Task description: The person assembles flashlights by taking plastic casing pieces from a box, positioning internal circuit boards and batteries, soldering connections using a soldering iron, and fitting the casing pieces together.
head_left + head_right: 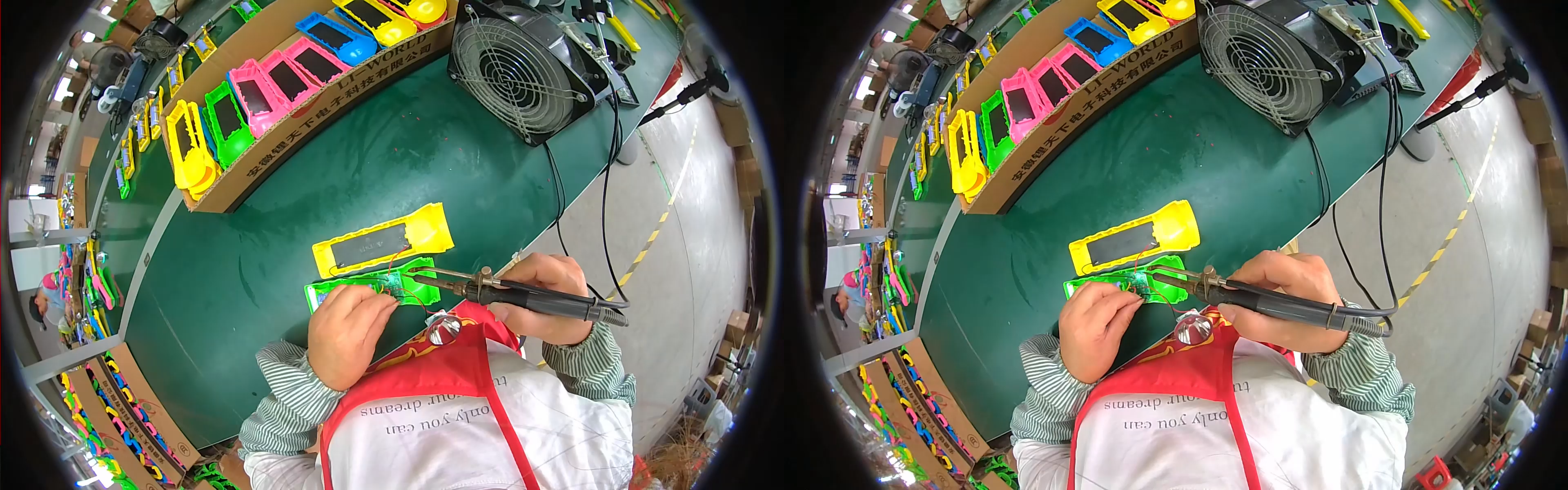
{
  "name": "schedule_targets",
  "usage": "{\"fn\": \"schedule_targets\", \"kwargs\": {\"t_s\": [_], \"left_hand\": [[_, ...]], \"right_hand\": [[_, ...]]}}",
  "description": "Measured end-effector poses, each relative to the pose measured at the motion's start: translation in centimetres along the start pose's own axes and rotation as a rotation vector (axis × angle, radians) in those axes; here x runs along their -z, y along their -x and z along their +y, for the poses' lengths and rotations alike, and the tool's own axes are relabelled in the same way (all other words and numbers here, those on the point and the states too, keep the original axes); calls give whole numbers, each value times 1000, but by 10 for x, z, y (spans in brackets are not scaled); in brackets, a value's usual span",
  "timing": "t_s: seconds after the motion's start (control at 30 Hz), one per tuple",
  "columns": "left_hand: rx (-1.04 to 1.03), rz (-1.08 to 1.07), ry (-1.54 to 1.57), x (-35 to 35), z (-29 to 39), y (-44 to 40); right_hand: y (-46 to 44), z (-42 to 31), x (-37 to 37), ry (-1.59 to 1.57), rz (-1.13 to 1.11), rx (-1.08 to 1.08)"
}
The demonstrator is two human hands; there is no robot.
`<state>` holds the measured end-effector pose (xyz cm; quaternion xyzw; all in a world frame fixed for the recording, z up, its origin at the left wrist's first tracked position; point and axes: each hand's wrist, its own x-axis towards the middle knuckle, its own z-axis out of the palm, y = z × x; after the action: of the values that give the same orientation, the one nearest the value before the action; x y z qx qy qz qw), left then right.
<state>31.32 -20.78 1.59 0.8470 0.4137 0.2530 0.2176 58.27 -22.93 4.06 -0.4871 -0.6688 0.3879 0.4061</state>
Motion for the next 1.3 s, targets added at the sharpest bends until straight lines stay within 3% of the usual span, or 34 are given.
{"fn": "schedule_targets", "kwargs": {"t_s": [0.13, 0.53, 0.93, 1.3], "left_hand": [[2, -60, -82, 0, 4, 1], [0, 100, -401, -1, 5, 3], [130, 48, -189, 14, -6, -5], [143, 26, -198, 20, -12, -8]], "right_hand": [[0, 4, 1, 2, 5, 11], [3, 3, -1, -21, -18, -17], [-6, 0, -9, -65, -46, -6], [-23, 0, -27, -123, -94, -8]]}}
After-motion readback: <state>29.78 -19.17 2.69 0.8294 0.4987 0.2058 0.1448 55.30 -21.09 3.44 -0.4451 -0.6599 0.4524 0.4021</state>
